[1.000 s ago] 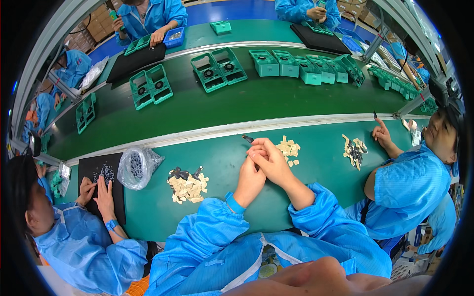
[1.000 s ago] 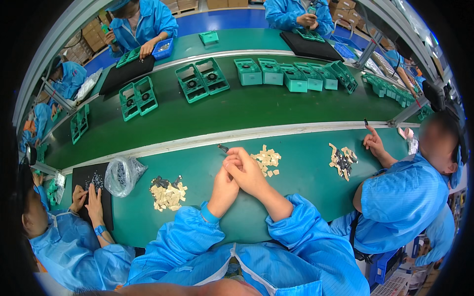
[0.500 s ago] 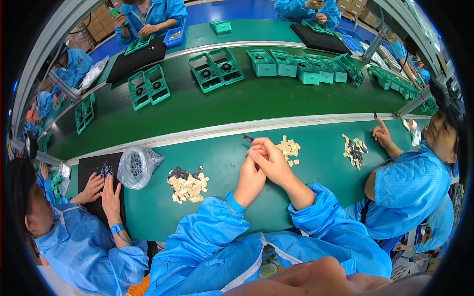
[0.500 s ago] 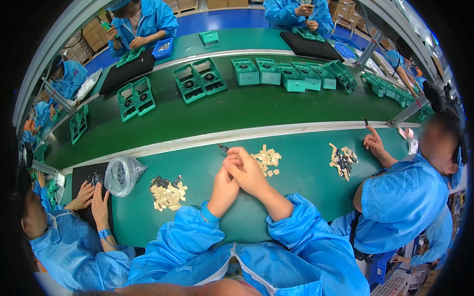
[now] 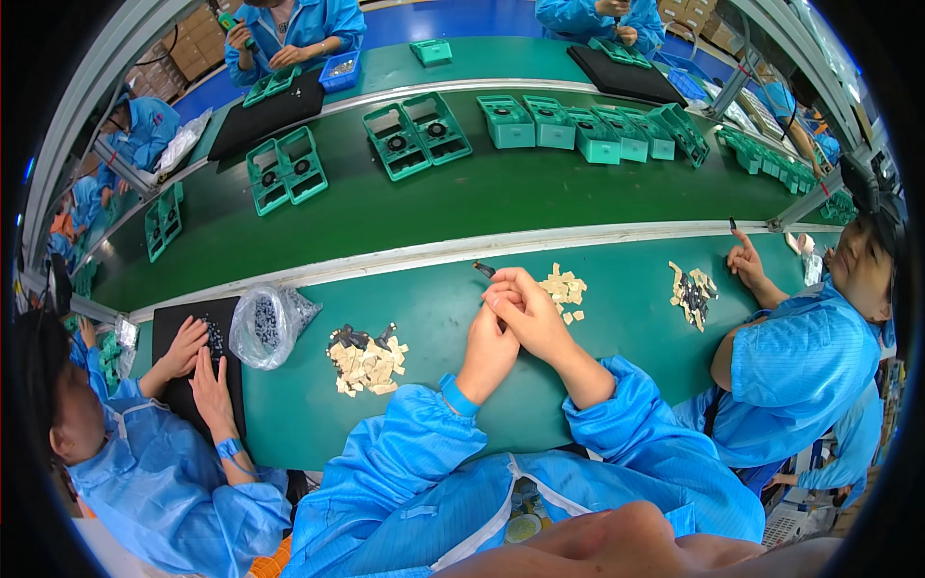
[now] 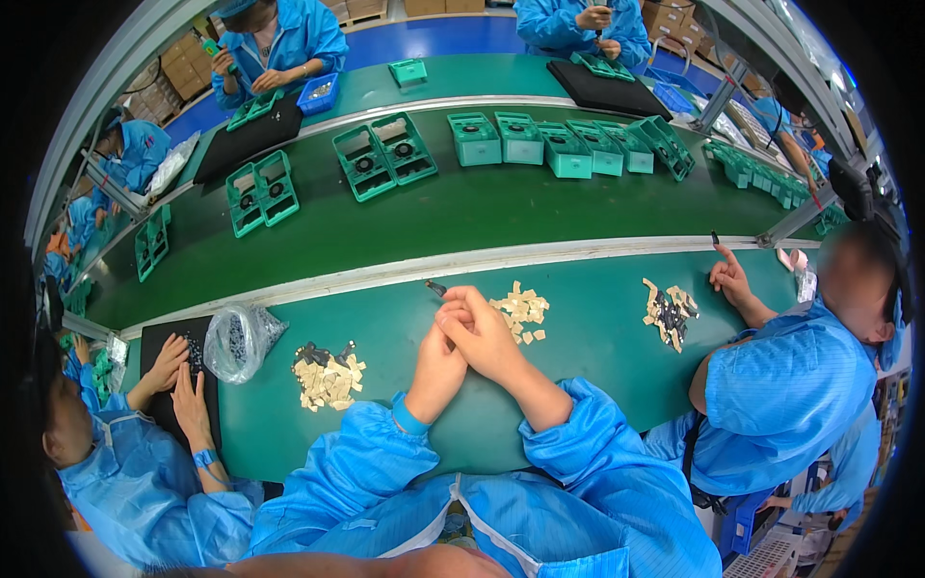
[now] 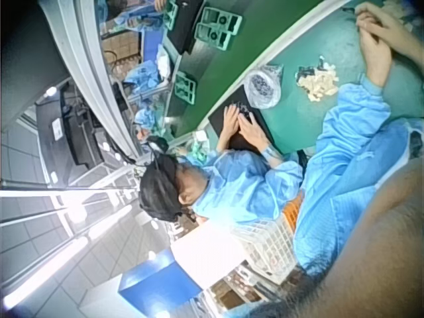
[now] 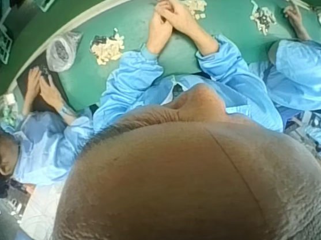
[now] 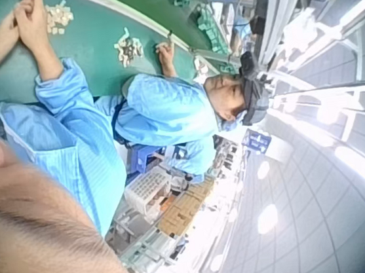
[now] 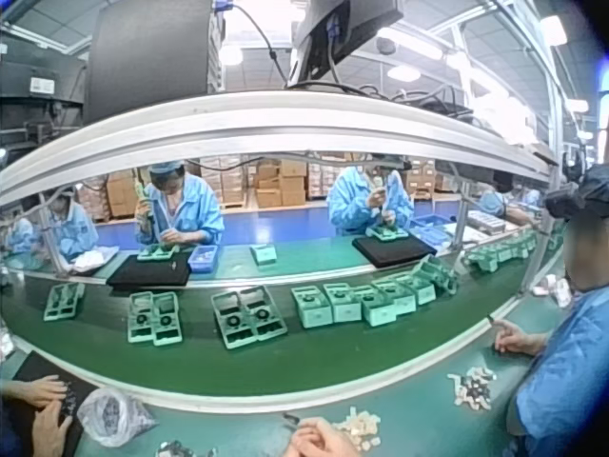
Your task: The person assembles electronic components by hand, inserting electronic chips and mounting clips into green plastic housings to create finished assemblies.
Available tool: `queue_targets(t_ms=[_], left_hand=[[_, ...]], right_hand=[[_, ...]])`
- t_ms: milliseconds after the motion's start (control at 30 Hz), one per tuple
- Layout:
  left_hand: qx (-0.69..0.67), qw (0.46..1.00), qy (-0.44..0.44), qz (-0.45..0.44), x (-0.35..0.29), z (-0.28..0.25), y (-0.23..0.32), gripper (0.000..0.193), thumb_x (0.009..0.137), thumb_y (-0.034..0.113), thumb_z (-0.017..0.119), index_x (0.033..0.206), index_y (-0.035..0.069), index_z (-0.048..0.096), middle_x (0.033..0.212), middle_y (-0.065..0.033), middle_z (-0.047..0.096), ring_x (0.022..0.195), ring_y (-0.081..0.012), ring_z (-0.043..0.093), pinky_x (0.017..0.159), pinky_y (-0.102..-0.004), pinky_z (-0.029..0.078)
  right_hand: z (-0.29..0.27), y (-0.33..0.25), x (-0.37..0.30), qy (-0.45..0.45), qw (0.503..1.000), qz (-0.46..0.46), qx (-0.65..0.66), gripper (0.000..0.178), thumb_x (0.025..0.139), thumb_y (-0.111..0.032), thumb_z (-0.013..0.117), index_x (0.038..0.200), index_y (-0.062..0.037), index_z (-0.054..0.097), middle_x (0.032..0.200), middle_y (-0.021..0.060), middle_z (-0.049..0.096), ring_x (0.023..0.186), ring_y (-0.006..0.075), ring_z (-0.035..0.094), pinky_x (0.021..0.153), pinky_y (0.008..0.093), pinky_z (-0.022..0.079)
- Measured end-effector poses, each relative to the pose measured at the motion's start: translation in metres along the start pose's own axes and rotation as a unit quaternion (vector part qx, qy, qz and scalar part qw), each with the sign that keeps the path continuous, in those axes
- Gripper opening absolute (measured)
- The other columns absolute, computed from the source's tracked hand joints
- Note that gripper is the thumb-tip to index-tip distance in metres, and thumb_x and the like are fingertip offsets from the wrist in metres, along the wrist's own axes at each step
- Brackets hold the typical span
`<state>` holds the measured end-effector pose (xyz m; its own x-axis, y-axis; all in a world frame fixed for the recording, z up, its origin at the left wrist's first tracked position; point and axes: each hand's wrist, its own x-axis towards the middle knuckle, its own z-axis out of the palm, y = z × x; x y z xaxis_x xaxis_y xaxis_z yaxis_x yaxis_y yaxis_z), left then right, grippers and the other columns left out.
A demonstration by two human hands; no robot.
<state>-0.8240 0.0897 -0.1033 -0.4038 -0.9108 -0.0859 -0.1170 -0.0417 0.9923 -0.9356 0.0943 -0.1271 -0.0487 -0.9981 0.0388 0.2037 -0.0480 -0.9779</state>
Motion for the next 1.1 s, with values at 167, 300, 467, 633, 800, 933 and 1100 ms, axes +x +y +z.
queue_targets(t_ms=[167, 300, 467, 633, 800, 933, 1100], left_hand=[[-0.009, 1.0, 0.0, 0.002, 0.001, 0.003, 0.0, 0.019, 0.096, 0.005, 0.057, 0.114, 0.001, 0.055, 0.111, -0.0082, 0.061, 0.104, -0.0161, 0.06, 0.092, -0.0294, 0.048], [0.0, 1.0, 0.0, -0.001, 0.002, 0.006, 0.0, 0.019, 0.095, 0.005, 0.057, 0.114, 0.001, 0.055, 0.111, -0.008, 0.061, 0.104, -0.0159, 0.059, 0.092, -0.0292, 0.048], [-0.027, 1.0, -0.004, -0.012, 0.002, 0.009, -0.002, 0.019, 0.095, 0.005, 0.058, 0.114, 0.001, 0.055, 0.111, -0.0075, 0.061, 0.105, -0.0156, 0.059, 0.092, -0.0289, 0.048], [-0.023, 1.0, -0.001, -0.013, 0.003, 0.013, -0.002, 0.02, 0.095, 0.006, 0.058, 0.114, 0.002, 0.055, 0.111, -0.0074, 0.061, 0.105, -0.0155, 0.059, 0.091, -0.0287, 0.048], [-0.01, 1.0, 0.001, -0.007, 0.004, 0.016, -0.001, 0.02, 0.095, 0.006, 0.057, 0.114, 0.002, 0.054, 0.11, -0.0073, 0.061, 0.104, -0.0155, 0.059, 0.091, -0.0286, 0.048], [-0.015, 1.0, 0.003, -0.002, 0.004, 0.019, -0.001, 0.019, 0.096, 0.006, 0.057, 0.113, 0.001, 0.055, 0.109, -0.0068, 0.061, 0.103, -0.0154, 0.059, 0.09, -0.0286, 0.048], [-0.007, 1.0, -0.001, -0.001, 0.005, 0.022, -0.001, 0.018, 0.095, 0.006, 0.058, 0.113, 0.001, 0.055, 0.11, -0.0074, 0.061, 0.103, -0.0156, 0.059, 0.09, -0.029, 0.048]], right_hand=[[-0.003, -0.001, 0.0, -0.001, 1.0, -0.002, -0.002, 0.036, 0.096, -0.01, 0.06, 0.126, 0.0023, 0.047, 0.109, 0.0132, 0.063, 0.101, 0.0158, 0.062, 0.087, 0.0297, 0.052], [-0.006, -0.002, -0.001, -0.002, 1.0, 0.003, 0.003, 0.035, 0.096, -0.011, 0.06, 0.126, 0.0023, 0.047, 0.109, 0.0136, 0.063, 0.101, 0.016, 0.062, 0.087, 0.0299, 0.052], [-0.009, -0.002, -0.002, -0.001, 1.0, -0.001, 0.002, 0.035, 0.096, -0.011, 0.059, 0.126, 0.0022, 0.047, 0.109, 0.0135, 0.064, 0.101, 0.016, 0.062, 0.087, 0.0301, 0.052], [-0.013, -0.003, -0.003, 0.0, 1.0, 0.003, -0.002, 0.035, 0.096, -0.01, 0.059, 0.126, 0.0022, 0.048, 0.109, 0.0133, 0.064, 0.101, 0.0159, 0.062, 0.088, 0.03, 0.052], [-0.016, -0.002, -0.003, 0.002, 1.0, 0.003, -0.002, 0.035, 0.096, -0.01, 0.059, 0.126, 0.0024, 0.048, 0.109, 0.0133, 0.064, 0.1, 0.0155, 0.062, 0.087, 0.0295, 0.052], [-0.019, -0.003, -0.004, 0.0, 1.0, 0.01, -0.001, 0.035, 0.096, -0.011, 0.059, 0.126, 0.0024, 0.048, 0.109, 0.0132, 0.064, 0.1, 0.0154, 0.062, 0.086, 0.0296, 0.052], [-0.02, -0.002, -0.004, 0.025, 1.0, -0.008, -0.003, 0.035, 0.093, -0.013, 0.06, 0.122, 0.0035, 0.052, 0.102, 0.0125, 0.067, 0.095, 0.0187, 0.066, 0.086, 0.0314, 0.052]])
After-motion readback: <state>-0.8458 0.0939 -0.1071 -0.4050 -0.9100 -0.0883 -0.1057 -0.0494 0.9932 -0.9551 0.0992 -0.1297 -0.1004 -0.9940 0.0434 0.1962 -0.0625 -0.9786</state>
